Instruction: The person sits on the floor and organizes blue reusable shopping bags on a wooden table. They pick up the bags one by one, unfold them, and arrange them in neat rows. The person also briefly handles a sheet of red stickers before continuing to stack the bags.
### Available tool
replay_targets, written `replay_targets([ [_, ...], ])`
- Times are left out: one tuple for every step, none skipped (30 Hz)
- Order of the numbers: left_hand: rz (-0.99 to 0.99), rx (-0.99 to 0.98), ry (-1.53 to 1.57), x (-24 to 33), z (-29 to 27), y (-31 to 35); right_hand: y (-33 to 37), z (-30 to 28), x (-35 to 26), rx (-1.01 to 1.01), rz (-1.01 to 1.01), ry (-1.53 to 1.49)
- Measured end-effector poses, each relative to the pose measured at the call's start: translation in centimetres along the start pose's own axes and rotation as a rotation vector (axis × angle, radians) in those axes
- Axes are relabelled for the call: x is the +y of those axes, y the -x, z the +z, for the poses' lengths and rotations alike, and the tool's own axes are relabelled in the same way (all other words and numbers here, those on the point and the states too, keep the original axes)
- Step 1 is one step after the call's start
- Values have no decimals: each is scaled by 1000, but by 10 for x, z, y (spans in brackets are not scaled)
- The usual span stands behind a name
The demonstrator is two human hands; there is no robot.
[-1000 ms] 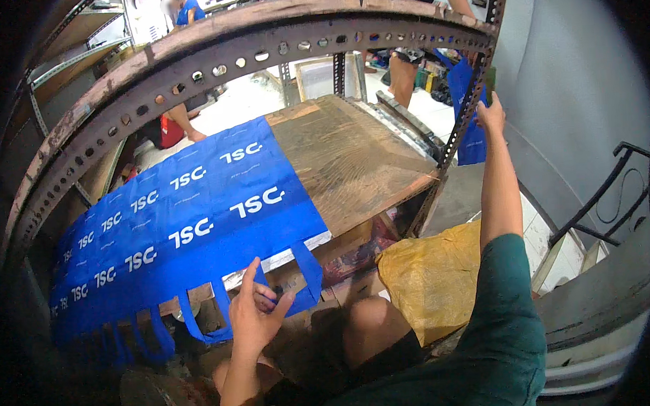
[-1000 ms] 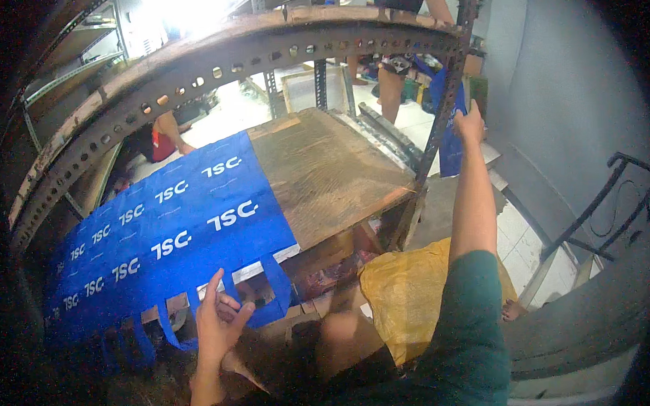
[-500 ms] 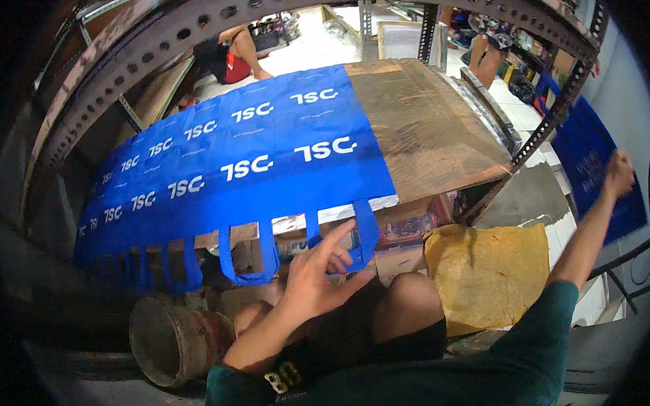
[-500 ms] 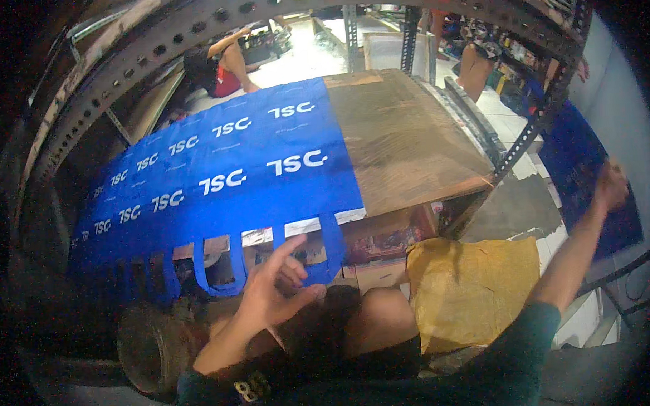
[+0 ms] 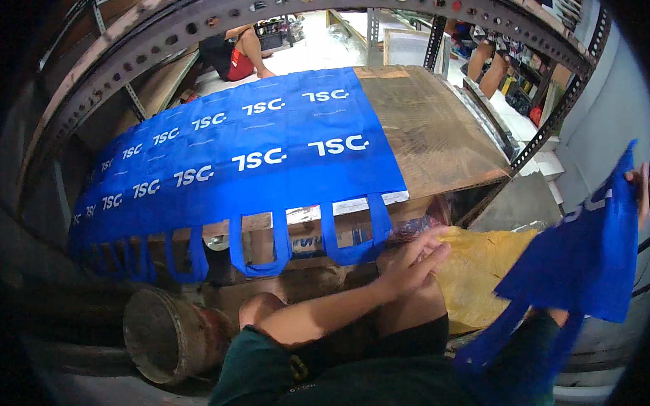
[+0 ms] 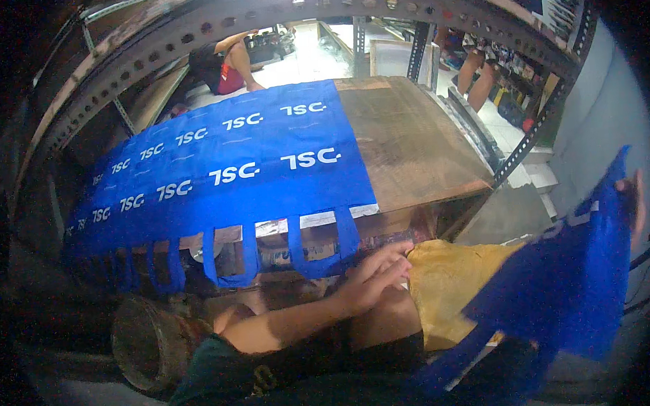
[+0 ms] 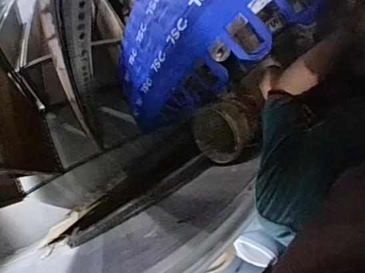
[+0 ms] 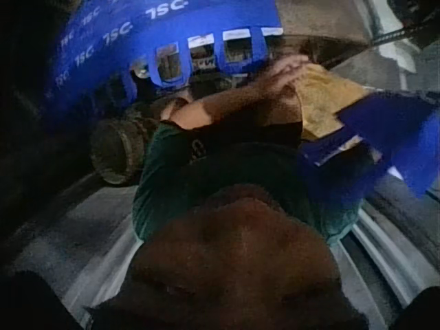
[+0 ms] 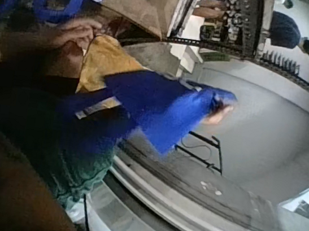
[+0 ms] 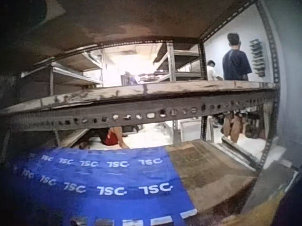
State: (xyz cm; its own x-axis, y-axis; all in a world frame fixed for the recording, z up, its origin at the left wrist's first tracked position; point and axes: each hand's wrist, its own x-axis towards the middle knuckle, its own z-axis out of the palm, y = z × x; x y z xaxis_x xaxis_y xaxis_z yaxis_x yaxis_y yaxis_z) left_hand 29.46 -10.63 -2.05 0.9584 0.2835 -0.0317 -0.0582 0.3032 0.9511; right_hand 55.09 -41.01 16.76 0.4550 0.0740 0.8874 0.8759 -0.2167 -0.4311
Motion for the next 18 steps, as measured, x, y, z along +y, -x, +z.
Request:
replay_targets([
  [-127, 1, 206, -12, 6, 3, 11, 13, -22, -34, -11, -52],
  [-377, -12, 396, -12, 13, 10, 25, 30, -44, -61, -29, -109],
  [-629, -33, 584, -9, 23, 16, 38, 42, -63, -89, -51, -151],
  [-884, -57, 766, -7, 29, 21, 50, 54, -78, -116, -72, -193],
  [-822, -119, 812, -9, 31, 27, 62, 66, -92, -144, -91, -241],
  [-761, -184, 857, -13, 31, 32, 71, 77, -105, -174, -110, -281],
  [-696, -247, 901, -15, 31, 37, 79, 86, -114, -198, -128, -322],
  [-636, -318, 944, -15, 29, 38, 86, 93, -121, -222, -141, -350],
  [-554, -387, 969, 1, 24, 46, 93, 99, -126, -243, -143, -377],
  [-351, -500, 1020, 12, 13, 48, 97, 109, -130, -265, -141, -419],
  [-144, -609, 1061, 23, 2, 47, 101, 118, -131, -285, -129, -462],
  [62, -739, 1093, 34, -4, 45, 104, 120, -132, -291, -126, -481],
  [36, -614, 821, 47, -6, 44, 107, 121, -131, -293, -109, -496],
  [11, -489, 550, 65, -3, 45, 108, 122, -127, -289, -75, -513],
  [0, -321, 275, 76, -7, 49, 111, 133, -119, -291, -13, -567],
  [-10, -214, 246, 77, -12, 44, 114, 146, -106, -289, 68, -628],
  [-24, -138, 226, 74, -11, 31, 114, 152, -93, -278, 185, -671],
  [-43, -74, 206, 67, -6, 13, 113, 155, -73, -265, 344, -717],
])
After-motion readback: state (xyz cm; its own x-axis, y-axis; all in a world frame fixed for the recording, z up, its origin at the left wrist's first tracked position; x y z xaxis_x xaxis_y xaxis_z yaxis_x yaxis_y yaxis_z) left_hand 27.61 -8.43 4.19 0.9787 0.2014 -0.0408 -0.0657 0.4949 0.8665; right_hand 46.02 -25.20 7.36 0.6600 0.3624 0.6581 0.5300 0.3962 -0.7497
